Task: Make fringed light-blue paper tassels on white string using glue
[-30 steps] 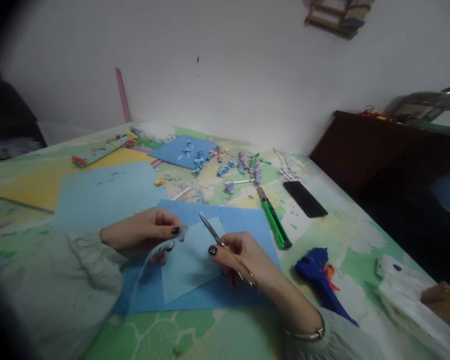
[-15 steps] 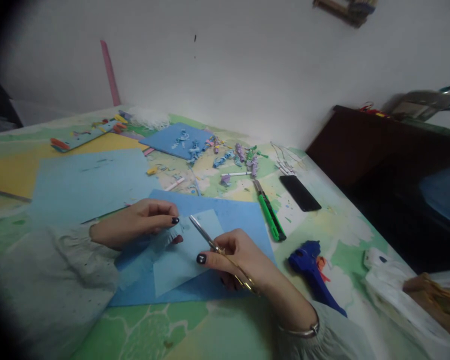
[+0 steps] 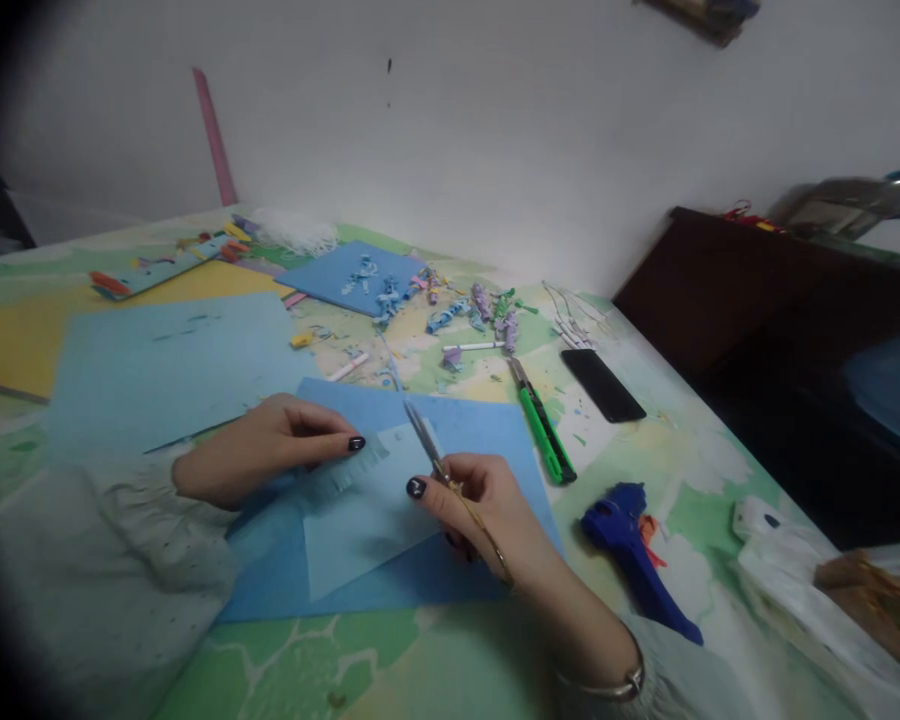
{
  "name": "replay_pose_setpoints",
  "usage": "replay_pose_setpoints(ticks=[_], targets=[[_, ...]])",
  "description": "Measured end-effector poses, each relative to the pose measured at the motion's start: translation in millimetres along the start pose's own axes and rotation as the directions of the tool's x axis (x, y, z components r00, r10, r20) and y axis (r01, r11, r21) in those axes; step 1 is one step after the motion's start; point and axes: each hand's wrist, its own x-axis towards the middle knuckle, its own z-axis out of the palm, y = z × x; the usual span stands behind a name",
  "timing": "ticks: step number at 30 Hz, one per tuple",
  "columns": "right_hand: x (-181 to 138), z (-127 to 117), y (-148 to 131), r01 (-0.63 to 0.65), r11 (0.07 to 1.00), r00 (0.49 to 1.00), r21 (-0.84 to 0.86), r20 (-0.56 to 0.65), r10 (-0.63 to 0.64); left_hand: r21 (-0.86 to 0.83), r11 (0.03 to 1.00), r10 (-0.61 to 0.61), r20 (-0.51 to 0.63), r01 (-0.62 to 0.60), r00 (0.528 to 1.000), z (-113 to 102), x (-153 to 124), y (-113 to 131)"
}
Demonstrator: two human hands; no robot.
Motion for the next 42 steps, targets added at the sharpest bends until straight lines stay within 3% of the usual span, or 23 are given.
replay_pose_setpoints(ticks=[5,10,16,23,36,42], targets=[[6,6,-2,0.066,0.997,0.983,0.033,-0.176,-0.059,0.016,1.0,0.001,0.087,-0.003,0.996,6,-2,-2],[8,15,-1,0.09,0.989,0.983,0.114,-0.169,-0.07,0.004,1.0,0.023,0.173,-0.024,0.985,18,-1,-6],[9,20,3,0.093,0.981,0.983,0.172,-0.173,-0.063,0.041,0.994,0.092,0.201,-0.102,0.975,21,-2,-6],[9,17,3,0.111,0.981,0.976,0.157,-0.204,-0.078,0.034,0.999,0.015,0.314,-0.027,0.949,12,-1,-1],[10,15,4,0.104,0.984,0.976,0.143,-0.206,-0.073,-0.213,0.973,-0.017,0.311,0.088,0.95,13,2,-9],[9,16,3,0.088,0.989,0.976,0.119,-0.209,-0.062,-0.202,0.976,-0.032,0.241,0.082,0.97,16,0,-6]])
